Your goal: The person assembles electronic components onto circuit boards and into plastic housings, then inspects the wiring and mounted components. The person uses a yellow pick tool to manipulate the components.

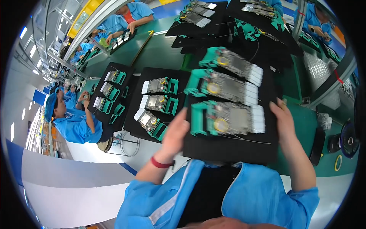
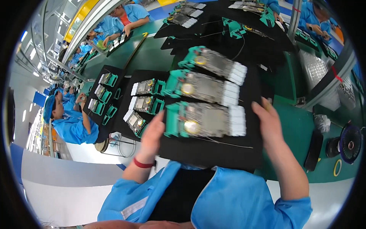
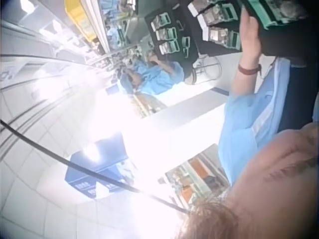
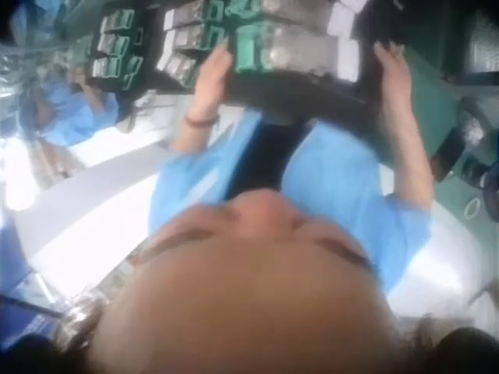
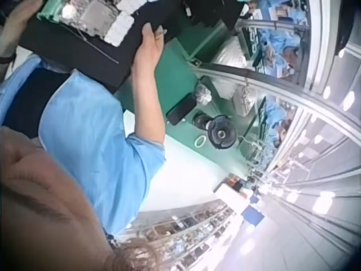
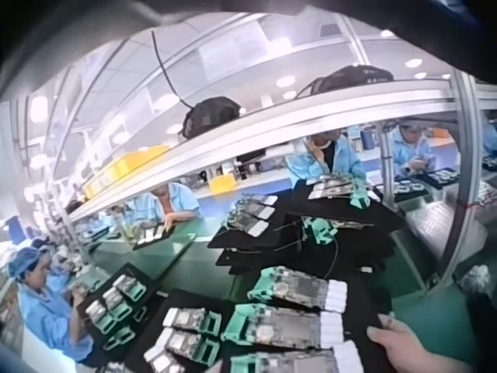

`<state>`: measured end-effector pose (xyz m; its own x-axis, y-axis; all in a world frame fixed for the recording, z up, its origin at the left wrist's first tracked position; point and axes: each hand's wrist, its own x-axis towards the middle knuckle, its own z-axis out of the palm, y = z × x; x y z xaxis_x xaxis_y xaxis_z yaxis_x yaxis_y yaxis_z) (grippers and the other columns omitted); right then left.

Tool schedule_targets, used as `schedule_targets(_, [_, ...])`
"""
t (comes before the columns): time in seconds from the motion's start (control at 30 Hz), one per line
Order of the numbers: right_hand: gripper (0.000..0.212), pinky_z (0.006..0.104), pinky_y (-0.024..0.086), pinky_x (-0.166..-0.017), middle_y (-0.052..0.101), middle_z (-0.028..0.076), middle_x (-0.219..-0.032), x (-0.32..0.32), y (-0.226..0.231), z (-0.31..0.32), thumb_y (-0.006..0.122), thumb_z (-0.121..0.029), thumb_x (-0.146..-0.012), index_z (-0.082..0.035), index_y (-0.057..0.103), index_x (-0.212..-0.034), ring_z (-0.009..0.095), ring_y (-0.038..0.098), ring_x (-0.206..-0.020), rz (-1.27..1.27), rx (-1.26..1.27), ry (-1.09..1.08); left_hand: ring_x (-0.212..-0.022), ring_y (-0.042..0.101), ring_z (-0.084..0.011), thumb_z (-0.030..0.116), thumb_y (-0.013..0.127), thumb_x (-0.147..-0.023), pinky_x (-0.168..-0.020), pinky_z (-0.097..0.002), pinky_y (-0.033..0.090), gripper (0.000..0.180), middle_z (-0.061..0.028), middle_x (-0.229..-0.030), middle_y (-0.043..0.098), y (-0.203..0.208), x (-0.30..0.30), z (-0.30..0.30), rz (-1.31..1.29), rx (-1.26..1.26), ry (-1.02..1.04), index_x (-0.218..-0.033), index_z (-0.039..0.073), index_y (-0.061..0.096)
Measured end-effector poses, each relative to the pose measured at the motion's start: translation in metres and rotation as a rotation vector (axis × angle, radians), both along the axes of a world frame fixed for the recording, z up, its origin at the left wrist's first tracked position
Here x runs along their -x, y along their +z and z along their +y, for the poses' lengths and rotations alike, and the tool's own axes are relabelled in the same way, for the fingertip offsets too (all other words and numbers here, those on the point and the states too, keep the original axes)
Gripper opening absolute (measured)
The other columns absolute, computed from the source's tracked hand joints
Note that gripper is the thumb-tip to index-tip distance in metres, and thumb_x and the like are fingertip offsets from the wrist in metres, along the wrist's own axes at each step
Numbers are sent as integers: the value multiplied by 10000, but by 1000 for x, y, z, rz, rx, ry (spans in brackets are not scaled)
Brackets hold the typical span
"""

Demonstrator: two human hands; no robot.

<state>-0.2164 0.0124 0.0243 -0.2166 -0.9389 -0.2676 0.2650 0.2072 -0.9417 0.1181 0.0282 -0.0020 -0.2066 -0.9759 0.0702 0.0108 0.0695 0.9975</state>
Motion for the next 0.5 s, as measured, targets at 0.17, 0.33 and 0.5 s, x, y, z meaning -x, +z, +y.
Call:
schedule_targets(0.17, [511, 379, 378, -1057, 540, 292, -1267, -99, -32, -21, 505, -340, -931, 65, 519, -1242, 354, 521, -1200, 371, 248, 231, -1355, 441, -234, 385, 674, -903, -1154, -360, 289, 761, -166, -1461, 477, 44, -109, -26, -150, -51, 197, -1456, -57, 394])
schedule_targets(0.33, [390, 408, 509, -663, 690, 156, -791, -164, -60, -48, 604, -251, -882, 52, 532, -1116, 293, 660, -707, 109, 263, 648, -1147, 584, -171, 216, 602, -943, -1015, -294, 424, 555, -105, -1243, 639, 51, -195, -42, -332, -155, 269, -1404, -60, 464])
schedule_targets(0.5, [284, 356, 521, -662, 705, 84, -752, -142, -47, -45, 620, -264, -864, -6, 684, -962, 240, 683, -752, 337, 323, 1164, -968, 599, -120, 136, 607, -900, -779, -240, 460, 404, -32, -1104, 668, -21, -301, -57, -709, -355, 498, -1293, 47, 623])
